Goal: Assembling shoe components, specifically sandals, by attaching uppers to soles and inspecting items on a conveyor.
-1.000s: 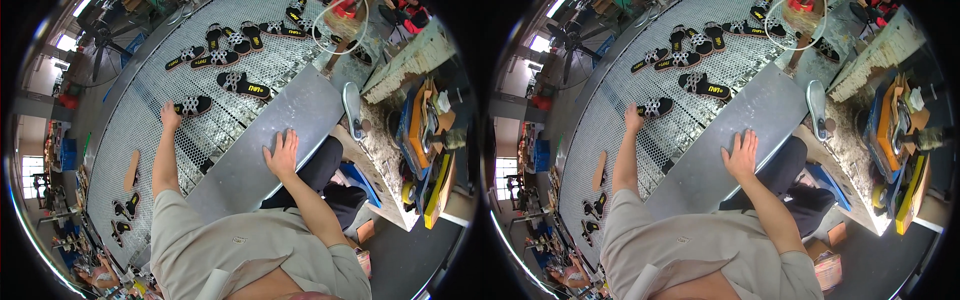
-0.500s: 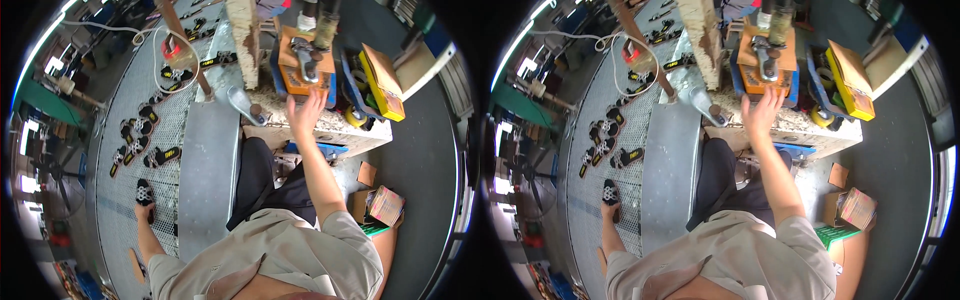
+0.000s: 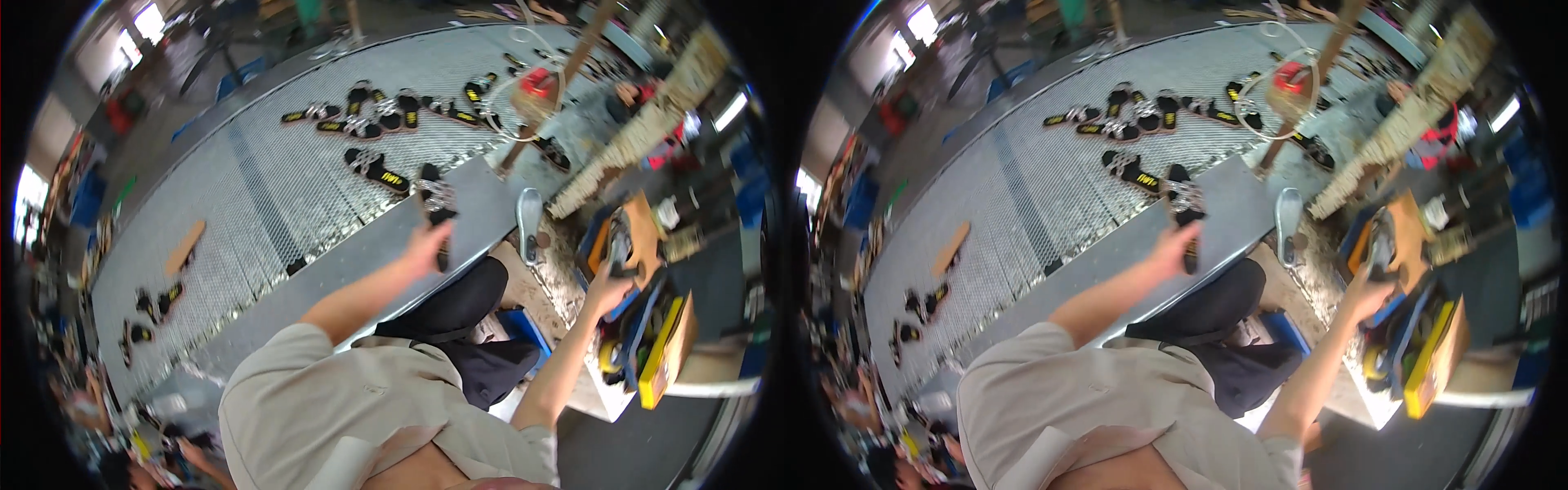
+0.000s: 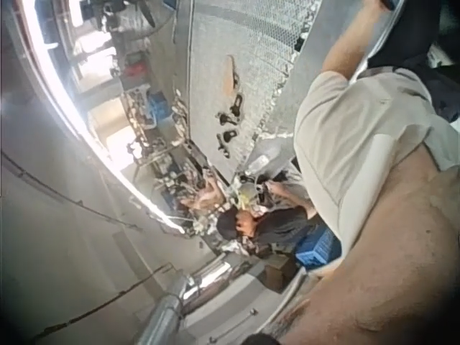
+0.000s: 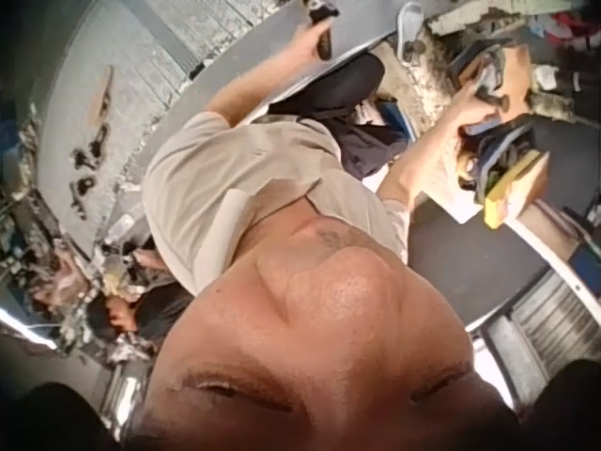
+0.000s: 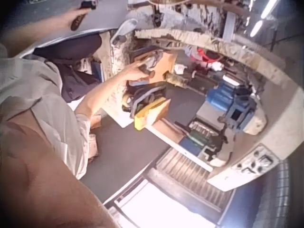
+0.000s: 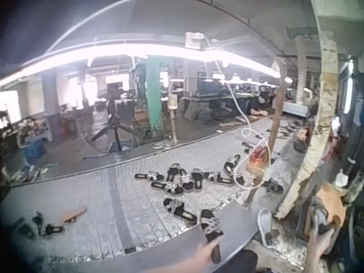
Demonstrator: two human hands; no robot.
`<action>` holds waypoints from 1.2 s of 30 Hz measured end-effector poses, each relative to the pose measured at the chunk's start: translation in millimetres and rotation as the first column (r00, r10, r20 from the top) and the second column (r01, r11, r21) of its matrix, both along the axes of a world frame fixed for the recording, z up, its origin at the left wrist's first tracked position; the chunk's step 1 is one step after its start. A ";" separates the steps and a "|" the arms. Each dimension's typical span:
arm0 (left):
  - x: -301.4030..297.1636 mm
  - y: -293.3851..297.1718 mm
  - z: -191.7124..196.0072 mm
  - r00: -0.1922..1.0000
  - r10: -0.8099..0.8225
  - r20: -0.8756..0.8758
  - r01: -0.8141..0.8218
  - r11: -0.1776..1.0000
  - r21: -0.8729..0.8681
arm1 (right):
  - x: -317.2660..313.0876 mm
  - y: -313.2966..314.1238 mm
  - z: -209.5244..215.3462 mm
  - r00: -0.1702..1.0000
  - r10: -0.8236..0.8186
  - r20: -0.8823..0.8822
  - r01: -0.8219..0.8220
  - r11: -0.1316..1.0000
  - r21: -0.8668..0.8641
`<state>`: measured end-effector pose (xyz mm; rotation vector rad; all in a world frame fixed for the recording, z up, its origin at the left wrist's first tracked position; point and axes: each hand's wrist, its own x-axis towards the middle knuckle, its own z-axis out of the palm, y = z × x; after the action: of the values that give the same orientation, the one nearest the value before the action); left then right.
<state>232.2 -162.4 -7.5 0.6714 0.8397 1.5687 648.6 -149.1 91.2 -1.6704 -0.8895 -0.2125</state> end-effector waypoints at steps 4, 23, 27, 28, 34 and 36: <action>89.1 -26.2 -6.8 0.943 -0.225 0.247 0.208 0.974 0.095 | -130.5 -76.0 -46.8 0.916 0.394 -0.080 -0.377 0.911 0.170; -277.7 -123.1 -103.6 0.518 0.795 0.314 -0.785 0.588 -0.195 | -326.8 -163.9 -82.9 0.193 0.919 -0.344 -0.972 0.133 -0.192; -99.8 -74.0 -24.1 0.854 0.383 0.354 -0.382 0.921 -0.074 | -303.8 -163.4 -78.8 0.363 0.882 -0.299 -0.931 0.329 -0.161; -74.3 -59.4 -25.8 0.883 0.368 0.291 -0.362 0.929 -0.079 | -301.2 -160.0 -77.3 0.392 0.873 -0.289 -0.920 0.366 -0.140; 39.4 -33.9 2.5 0.961 -0.224 0.160 0.202 0.969 0.146 | -271.1 -96.5 -71.0 0.603 0.760 -0.241 -0.785 0.620 -0.010; 59.0 -19.3 6.7 0.897 -0.388 0.213 0.356 0.918 0.172 | -250.1 -87.1 -66.6 0.643 0.738 -0.205 -0.750 0.661 0.032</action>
<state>291.1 -181.7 -0.7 0.6709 0.3981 1.3257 398.5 -236.2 24.6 -1.2069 -1.3607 0.5571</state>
